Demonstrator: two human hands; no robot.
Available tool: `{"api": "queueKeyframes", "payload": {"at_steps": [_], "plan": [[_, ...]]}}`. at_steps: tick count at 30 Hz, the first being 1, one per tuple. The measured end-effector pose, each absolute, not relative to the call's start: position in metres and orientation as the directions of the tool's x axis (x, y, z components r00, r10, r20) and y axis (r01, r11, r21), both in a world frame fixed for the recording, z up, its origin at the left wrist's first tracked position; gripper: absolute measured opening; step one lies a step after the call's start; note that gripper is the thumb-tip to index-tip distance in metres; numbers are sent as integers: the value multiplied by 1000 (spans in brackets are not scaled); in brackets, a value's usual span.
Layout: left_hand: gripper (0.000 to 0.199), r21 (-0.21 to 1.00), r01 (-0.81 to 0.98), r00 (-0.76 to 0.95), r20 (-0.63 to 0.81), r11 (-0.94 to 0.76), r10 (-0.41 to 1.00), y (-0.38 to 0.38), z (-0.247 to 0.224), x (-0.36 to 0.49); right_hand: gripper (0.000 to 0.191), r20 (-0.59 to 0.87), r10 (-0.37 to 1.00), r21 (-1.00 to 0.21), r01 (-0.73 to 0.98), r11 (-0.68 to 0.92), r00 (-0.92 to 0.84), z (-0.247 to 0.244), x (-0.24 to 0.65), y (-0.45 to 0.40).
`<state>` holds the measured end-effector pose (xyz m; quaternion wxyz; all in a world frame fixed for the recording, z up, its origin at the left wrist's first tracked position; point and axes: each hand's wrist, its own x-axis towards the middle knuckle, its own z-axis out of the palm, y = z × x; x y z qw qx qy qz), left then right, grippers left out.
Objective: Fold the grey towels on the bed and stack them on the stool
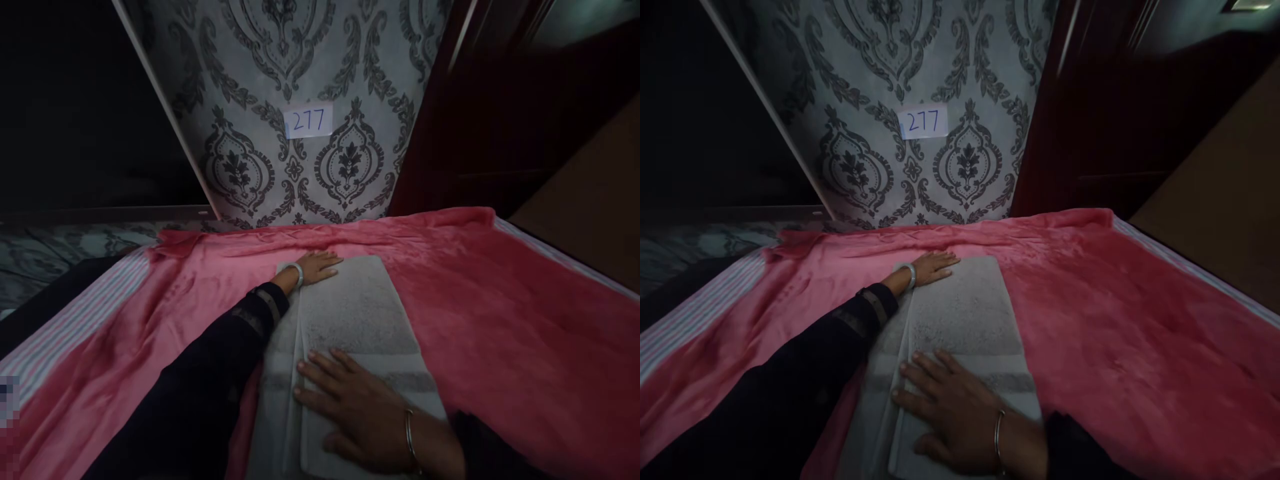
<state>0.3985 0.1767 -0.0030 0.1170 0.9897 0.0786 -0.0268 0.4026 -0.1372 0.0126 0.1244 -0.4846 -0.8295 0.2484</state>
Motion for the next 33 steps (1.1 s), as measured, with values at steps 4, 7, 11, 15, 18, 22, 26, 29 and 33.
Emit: {"api": "queueKeyframes", "payload": {"at_steps": [4,7,11,15,18,22,26,29,33], "plan": [[53,181,293,956,-79,-939,284,182,1,402,68,-25,868,-519,748,414,-497,14,402,-135],[52,68,447,895,-39,-892,445,173,14,402,68,-16,869,-480,766,426,-494,14,400,-133],[59,-14,450,887,127,-893,444,133,36,399,69,10,867,-428,781,455,-499,15,400,-133],[60,116,44,997,61,-992,52,64,40,395,73,67,853,-418,762,495,-517,19,406,-144],[63,187,-229,970,-36,-955,-240,29,26,395,73,85,850,-416,757,505,-520,18,412,-157],[65,178,-250,966,-20,-952,-257,40,7,413,72,80,861,-418,768,486,-502,14,415,-168],[62,177,-160,986,-15,-971,-166,81,-1,446,72,76,870,-468,753,462,-487,16,415,-170],[61,185,-93,995,-17,-978,-98,101,-4,467,72,80,874,-505,736,450,-479,18,416,-170],[59,196,-11,1000,-27,-981,-16,112,-4,482,71,87,870,-515,725,457,-486,19,418,-170]]}}
